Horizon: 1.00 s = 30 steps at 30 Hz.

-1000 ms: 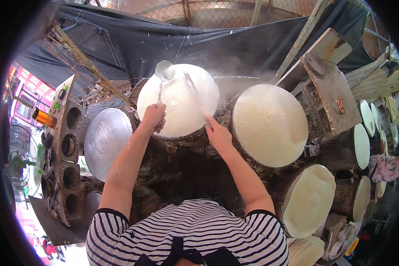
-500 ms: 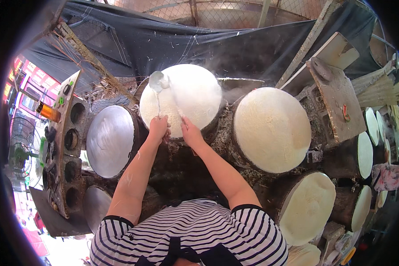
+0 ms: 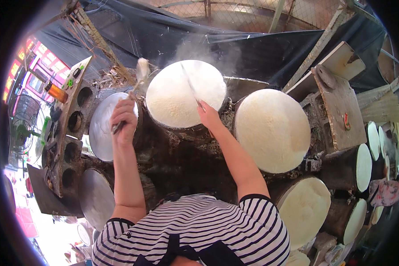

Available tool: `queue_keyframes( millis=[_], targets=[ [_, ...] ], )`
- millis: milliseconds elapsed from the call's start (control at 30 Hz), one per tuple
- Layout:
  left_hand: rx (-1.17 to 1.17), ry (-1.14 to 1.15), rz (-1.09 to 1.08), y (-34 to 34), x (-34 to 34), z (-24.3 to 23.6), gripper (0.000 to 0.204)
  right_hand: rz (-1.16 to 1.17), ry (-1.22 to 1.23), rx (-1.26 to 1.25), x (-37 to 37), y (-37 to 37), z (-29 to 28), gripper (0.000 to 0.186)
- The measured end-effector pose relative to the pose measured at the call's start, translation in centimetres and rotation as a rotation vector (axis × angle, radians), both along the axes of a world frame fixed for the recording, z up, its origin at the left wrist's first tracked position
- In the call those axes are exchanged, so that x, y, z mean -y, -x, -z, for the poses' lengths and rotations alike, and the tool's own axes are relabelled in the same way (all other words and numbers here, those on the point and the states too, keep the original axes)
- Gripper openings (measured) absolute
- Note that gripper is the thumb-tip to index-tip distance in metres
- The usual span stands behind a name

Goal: The person ladles batter onto hot cylindrical cooking surfaces and spreads it into thin crepes using a wooden tool. The person removes the cooked crepes and stacks them on a nearby surface.

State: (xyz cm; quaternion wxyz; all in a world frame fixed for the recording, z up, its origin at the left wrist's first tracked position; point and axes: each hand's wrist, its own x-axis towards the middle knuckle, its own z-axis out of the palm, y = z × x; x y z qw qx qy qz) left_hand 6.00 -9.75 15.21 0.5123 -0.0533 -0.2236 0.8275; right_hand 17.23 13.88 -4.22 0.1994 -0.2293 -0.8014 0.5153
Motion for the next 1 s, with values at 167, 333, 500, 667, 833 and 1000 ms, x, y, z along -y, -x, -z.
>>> queue_keyframes(
  millis=[167, 333, 500, 667, 833, 1000],
  targets=[
    [-0.074, -0.002, -0.207, -3.1, 6.1, -5.6, 0.038, -0.303, -0.626, 0.462, 2.5, -4.2, -4.5, 0.042],
    [-0.167, 0.006, -0.432, -7.2, 13.7, -11.5, 0.042, -0.027, -0.883, 0.486, -3.1, -4.4, -2.9, 0.042],
    [-0.346, 0.135, -0.761, -11.5, 26.2, -12.9, 0.048, -0.349, -0.923, 0.363, 1.8, -2.9, -5.9, 0.040],
    [-0.315, 0.291, -0.928, -17.0, 39.3, -9.9, 0.049, -0.086, -0.861, 0.512, -3.4, 0.7, -4.4, 0.036],
    [-0.065, 0.493, -1.146, -24.9, 47.5, -6.0, 0.042, -0.284, -1.025, 0.493, 0.0, 0.4, -1.3, 0.036],
    [-0.023, 0.597, -1.104, -31.0, 56.7, 2.6, 0.015, -0.064, -0.710, 0.370, 2.3, 0.3, -3.6, 0.036]
  ],
)
